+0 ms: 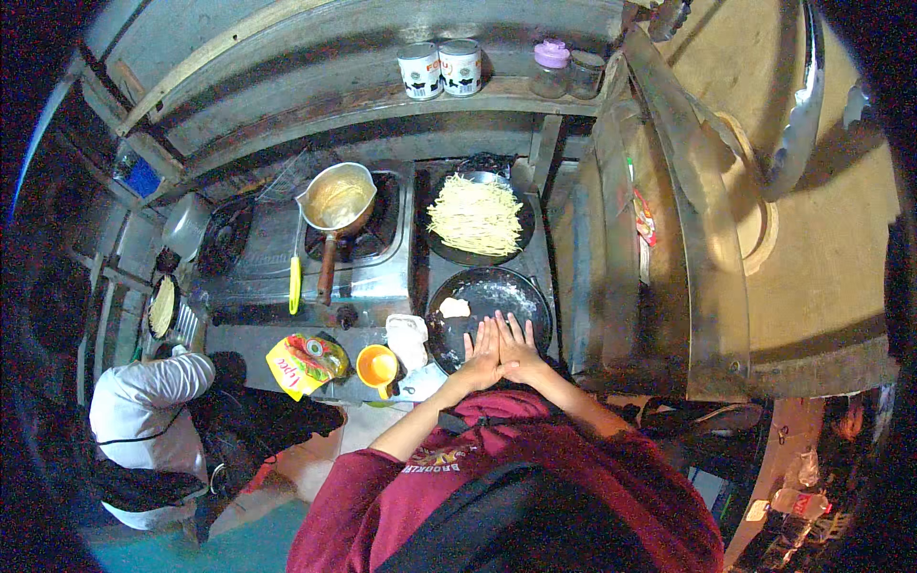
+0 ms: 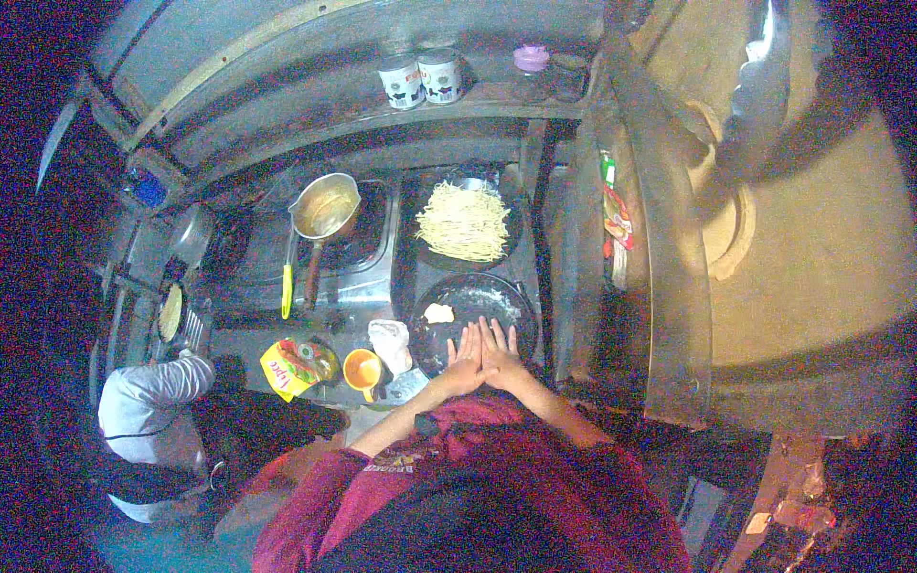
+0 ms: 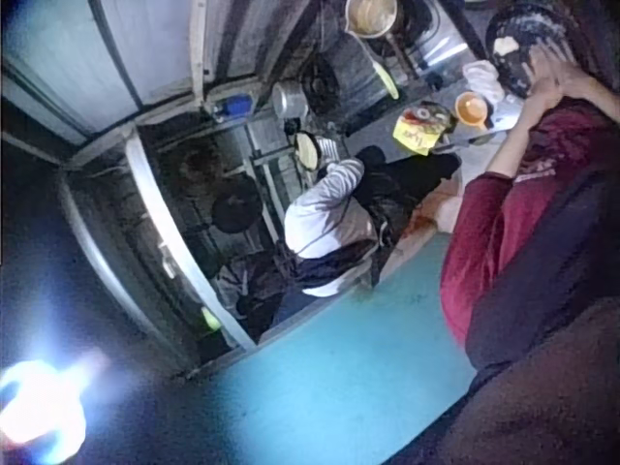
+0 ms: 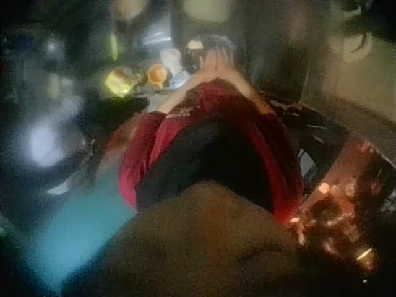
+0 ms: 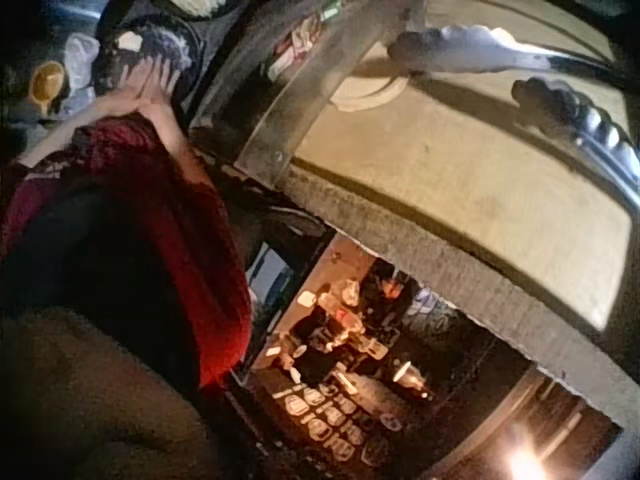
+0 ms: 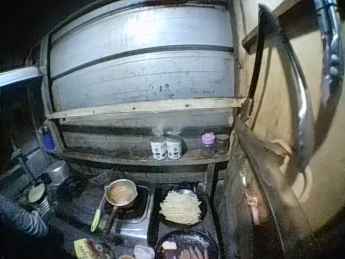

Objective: The person repeatedly flattens small pieces of dough on a floured black tray using their hands. They press and shape the dough into thin, round discs. A stack of prepared dough is visible nearby, and a pot sits on the stove.

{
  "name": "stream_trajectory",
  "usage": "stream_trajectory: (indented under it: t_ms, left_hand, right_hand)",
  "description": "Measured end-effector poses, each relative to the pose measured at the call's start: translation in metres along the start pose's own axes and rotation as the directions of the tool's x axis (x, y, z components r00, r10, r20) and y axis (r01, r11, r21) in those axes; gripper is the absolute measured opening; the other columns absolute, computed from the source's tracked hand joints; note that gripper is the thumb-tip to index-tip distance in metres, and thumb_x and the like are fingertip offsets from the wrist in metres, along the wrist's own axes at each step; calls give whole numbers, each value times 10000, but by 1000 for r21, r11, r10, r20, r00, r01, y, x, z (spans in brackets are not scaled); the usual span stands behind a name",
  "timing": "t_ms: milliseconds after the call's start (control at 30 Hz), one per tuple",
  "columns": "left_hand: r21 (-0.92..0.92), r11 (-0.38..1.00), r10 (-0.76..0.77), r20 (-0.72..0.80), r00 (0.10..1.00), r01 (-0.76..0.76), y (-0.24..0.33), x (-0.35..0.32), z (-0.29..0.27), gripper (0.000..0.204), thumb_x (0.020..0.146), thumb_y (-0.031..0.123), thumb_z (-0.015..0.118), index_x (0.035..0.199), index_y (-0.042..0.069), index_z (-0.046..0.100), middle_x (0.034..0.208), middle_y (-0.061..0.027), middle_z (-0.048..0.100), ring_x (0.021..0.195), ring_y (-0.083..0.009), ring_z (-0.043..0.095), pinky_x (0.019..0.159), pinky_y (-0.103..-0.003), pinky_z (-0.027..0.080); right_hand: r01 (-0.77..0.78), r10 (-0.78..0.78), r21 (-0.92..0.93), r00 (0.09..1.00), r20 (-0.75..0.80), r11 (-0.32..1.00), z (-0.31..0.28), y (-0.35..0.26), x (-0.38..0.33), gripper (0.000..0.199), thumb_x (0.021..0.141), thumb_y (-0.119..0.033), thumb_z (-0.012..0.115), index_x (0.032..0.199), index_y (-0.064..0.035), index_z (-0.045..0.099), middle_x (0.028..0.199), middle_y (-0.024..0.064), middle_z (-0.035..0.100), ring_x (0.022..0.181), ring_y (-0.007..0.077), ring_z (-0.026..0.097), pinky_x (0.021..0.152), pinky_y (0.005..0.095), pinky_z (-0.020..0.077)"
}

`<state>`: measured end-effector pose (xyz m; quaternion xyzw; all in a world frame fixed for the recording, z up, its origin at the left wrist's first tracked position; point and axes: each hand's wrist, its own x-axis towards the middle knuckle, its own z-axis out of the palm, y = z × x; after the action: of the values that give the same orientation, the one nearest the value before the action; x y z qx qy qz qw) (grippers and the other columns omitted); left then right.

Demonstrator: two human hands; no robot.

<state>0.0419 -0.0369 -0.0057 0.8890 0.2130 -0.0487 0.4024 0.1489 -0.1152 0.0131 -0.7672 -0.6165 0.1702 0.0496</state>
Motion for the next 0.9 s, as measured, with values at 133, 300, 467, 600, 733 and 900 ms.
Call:
stream_trajectory:
  t_ms: [133,300,467,600,733,900]
  left_hand:
    - [101,995,-23,40,999,19,-4,0,-5,1092,724,735,354,1364,-22,-104,1449,-198,-75,1345,-316,-84,1022,-545,-82]
    - [237,971,-19,-81,997,38,-3,17,-15,1119,681,774,342,1382,-12,-38,1459,-173,-38,1353,-288,-71,1032,-534,-75]
    - [200,978,-66,19,998,61,1,-5,-7,1121,666,776,360,1389,10,-26,1452,-198,-53,1347,-324,-65,1013,-586,-54]
    - [280,958,-42,-83,996,63,-6,8,-7,1094,675,780,330,1394,14,21,1456,-187,-38,1352,-308,-42,1021,-581,-29]
    - [228,970,-45,-170,984,83,-5,19,-12,1123,661,793,323,1378,-32,67,1451,-205,10,1353,-308,-23,1028,-566,-25]
    - [315,940,-120,-55,991,131,11,-6,-15,1128,667,789,330,1363,-67,101,1444,-228,11,1353,-308,-29,1030,-552,-43]
  right_hand:
    - [12,-14,-83,1000,-18,996,-4,-1,4,694,796,-282,450,1393,-65,170,1460,132,93,1350,291,81,1051,548,36]
    - [-61,59,-93,998,-29,994,2,6,20,725,804,-292,462,1398,-49,124,1469,120,34,1353,301,25,1049,550,7]
    - [-22,29,-69,995,100,997,-22,-5,-5,839,739,-393,536,1389,-30,148,1466,115,56,1350,294,47,1044,558,13]
    - [-50,49,-149,999,-11,988,-4,4,11,754,770,-303,492,1380,-12,158,1461,130,78,1350,285,75,1040,568,27]
    - [-106,104,-68,994,-38,992,-11,8,20,719,788,-289,463,1375,2,167,1457,144,94,1349,289,83,1041,566,33]
    - [-98,99,-14,988,114,995,-31,-7,-9,721,779,-263,483,1372,8,175,1455,141,108,1345,284,111,1039,575,19]
